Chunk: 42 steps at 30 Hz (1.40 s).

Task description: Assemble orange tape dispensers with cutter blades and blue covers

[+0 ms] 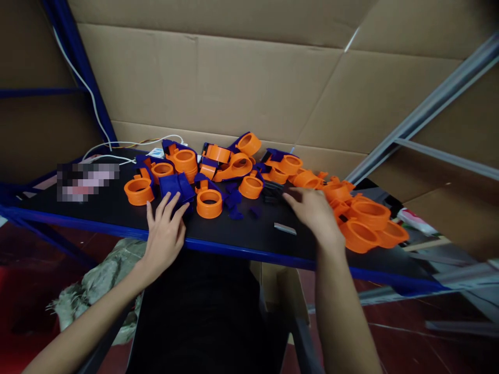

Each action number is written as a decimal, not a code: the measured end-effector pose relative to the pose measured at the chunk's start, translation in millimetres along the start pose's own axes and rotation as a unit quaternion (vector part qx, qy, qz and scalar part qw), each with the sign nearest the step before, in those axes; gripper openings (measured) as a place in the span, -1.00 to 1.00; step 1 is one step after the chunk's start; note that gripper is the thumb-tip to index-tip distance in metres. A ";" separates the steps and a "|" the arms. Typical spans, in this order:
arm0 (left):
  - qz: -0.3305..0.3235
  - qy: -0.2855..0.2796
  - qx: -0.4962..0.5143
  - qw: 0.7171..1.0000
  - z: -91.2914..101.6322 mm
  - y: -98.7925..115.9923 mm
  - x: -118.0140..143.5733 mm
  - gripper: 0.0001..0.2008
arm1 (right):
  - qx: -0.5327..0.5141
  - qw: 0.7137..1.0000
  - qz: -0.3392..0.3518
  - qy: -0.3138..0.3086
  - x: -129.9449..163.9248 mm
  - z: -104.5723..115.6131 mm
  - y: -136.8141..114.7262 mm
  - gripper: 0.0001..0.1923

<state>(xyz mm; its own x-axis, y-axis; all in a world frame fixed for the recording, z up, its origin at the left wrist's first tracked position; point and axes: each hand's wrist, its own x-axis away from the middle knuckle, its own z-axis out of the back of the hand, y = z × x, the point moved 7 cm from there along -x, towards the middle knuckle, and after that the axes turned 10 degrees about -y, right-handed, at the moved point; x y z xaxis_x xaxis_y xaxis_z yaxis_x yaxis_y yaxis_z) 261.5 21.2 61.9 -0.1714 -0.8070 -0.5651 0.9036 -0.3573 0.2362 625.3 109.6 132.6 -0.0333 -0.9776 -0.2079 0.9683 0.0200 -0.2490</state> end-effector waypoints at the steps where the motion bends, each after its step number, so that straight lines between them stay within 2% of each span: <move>1: -0.004 0.000 0.001 1.000 -0.1 0.8 0.2 -0.48 | 0.039 0.998 -0.032 0.030 5.5 7.6 22.6 -0.50; 4: -0.011 0.008 0.007 1.000 0.6 3.1 1.1 -0.49 | 0.048 0.983 -0.114 0.133 30.4 26.0 85.7 -0.34; 5: -0.012 0.013 0.009 1.000 1.4 4.0 1.5 -0.50 | 0.033 0.979 -0.138 0.148 38.6 28.1 103.8 -0.30; 7: -0.017 0.021 0.013 1.000 2.9 6.8 2.1 -0.51 | 0.010 0.974 -0.180 0.138 50.4 27.0 132.0 -0.22; 10: -0.032 0.027 0.017 0.999 4.3 11.9 3.0 -0.55 | 0.010 0.973 -0.216 0.081 55.6 20.7 150.0 -0.18; 13: -0.038 0.041 0.027 0.998 5.9 13.5 5.0 -0.58 | 0.026 0.972 -0.229 0.050 53.4 16.7 149.0 -0.23; 17: -0.043 0.061 0.062 0.995 8.3 14.2 9.6 -0.60 | 0.054 0.976 -0.195 0.085 52.3 19.4 136.0 -0.33; 19: -0.056 0.071 0.081 0.993 11.0 17.9 12.9 -0.61 | 0.036 0.977 -0.198 0.075 54.1 18.7 132.8 -0.37; 22: -0.096 0.088 0.117 0.984 17.4 28.0 18.9 -0.63 | -0.037 0.974 -0.219 0.052 58.6 20.2 127.9 -0.38; 24: -0.116 0.096 0.153 0.977 21.8 33.3 22.2 -0.63 | -0.107 0.972 -0.200 0.066 61.1 27.0 117.6 -0.39; 26: -0.116 0.100 0.198 0.968 25.3 35.2 24.1 -0.64 | -0.209 0.962 -0.153 0.085 64.2 34.9 101.4 -0.43; 28: -0.104 0.083 0.265 0.955 25.4 36.2 24.1 -0.64 | -0.317 0.943 -0.075 0.074 69.0 40.6 75.2 -0.46; 30: -0.084 0.023 0.369 0.925 18.7 39.6 22.0 -0.61 | -0.391 0.920 0.028 0.004 77.8 40.7 34.2 -0.47; 31: -0.075 -0.027 0.437 0.896 12.5 44.1 21.0 -0.56 | -0.409 0.907 0.078 -0.052 84.8 37.6 8.8 -0.48; 32: -0.058 -0.081 0.514 0.852 5.0 49.5 20.7 -0.49 | -0.420 0.891 0.123 -0.121 93.9 32.1 -18.6 -0.48; 34: -0.034 -0.160 0.660 0.734 -5.2 63.8 22.4 -0.33 | -0.418 0.852 0.198 -0.243 115.3 20.3 -72.3 -0.46; 35: -0.016 -0.170 0.710 0.684 -7.3 68.2 23.1 -0.31 | -0.399 0.842 0.223 -0.288 124.9 14.7 -95.0 -0.45; 37: 0.037 -0.174 0.769 0.614 -11.8 71.5 24.5 -0.36 | -0.361 0.820 0.271 -0.351 139.1 5.7 -129.0 -0.45; 39: 0.082 -0.167 0.795 0.578 -15.4 69.4 25.5 -0.49 | -0.328 0.811 0.314 -0.370 141.8 1.2 -141.4 -0.46; 40: 0.103 -0.165 0.799 0.569 -17.4 67.1 26.1 -0.55 | -0.312 0.821 0.321 -0.355 136.7 0.3 -137.2 -0.49; 42: 0.135 -0.180 0.796 0.562 -22.4 63.3 27.4 -0.62 | -0.258 0.881 0.287 -0.275 114.4 0.2 -108.9 -0.56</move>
<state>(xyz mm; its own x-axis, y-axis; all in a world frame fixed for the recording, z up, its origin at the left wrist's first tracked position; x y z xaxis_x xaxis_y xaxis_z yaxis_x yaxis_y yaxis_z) 322.8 -13.0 43.6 -0.4393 -0.8733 -0.2104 -0.5312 0.0636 0.8448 516.1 -4.4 136.1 0.6871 -0.7264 0.0153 0.5411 0.4975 -0.6780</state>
